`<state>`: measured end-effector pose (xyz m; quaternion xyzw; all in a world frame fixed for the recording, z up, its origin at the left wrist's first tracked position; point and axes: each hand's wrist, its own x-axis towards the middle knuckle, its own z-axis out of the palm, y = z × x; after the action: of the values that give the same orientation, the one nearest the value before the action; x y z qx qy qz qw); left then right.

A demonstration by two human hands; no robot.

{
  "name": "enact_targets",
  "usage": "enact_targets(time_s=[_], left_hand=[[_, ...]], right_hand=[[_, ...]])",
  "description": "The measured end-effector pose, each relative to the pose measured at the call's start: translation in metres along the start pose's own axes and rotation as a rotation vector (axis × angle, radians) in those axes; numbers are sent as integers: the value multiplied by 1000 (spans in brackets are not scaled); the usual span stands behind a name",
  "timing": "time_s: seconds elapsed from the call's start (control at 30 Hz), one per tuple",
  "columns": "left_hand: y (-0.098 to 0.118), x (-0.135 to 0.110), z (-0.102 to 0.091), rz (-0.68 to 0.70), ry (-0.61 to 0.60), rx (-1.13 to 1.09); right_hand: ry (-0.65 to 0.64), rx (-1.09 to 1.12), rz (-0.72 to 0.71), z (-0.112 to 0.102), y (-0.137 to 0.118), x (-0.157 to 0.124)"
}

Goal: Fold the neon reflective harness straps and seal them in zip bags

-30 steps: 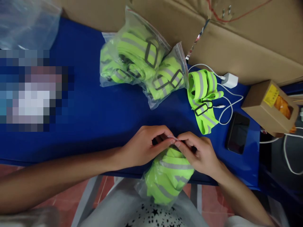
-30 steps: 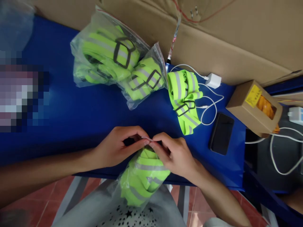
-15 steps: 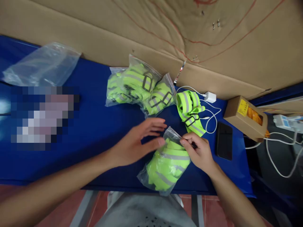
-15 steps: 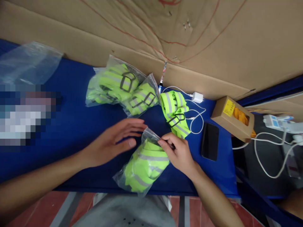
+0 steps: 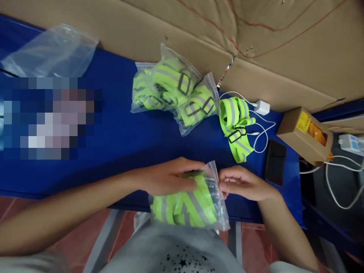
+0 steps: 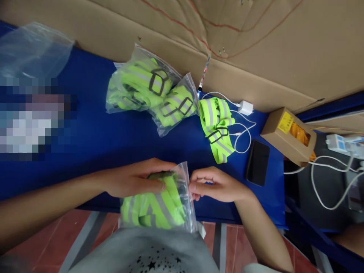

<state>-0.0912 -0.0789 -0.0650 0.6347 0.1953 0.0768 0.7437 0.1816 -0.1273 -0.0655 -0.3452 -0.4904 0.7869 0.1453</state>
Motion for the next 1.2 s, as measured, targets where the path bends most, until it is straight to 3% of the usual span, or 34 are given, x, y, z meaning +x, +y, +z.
enact_targets(time_s=[0.1, 0.27, 0.43, 0.53, 0.8, 1.0, 1.2], left_hand=[[1, 0, 3, 29, -18, 177], [6, -1, 3, 10, 60, 329], [11, -3, 5, 14, 56, 334], [11, -3, 9, -2, 41, 308], [4, 3, 14, -27, 106, 409], [4, 2, 16, -24, 28, 451], [4, 3, 18, -39, 46, 436]], right_hand=[[-47, -42, 8, 2, 2, 0], [81, 203, 65, 8, 10, 7], [-47, 313, 13, 12, 12, 10], [-60, 294, 23, 14, 11, 9], [216, 126, -115, 27, 4, 9], [217, 149, -82, 27, 4, 7], [354, -123, -190, 32, 1, 9]])
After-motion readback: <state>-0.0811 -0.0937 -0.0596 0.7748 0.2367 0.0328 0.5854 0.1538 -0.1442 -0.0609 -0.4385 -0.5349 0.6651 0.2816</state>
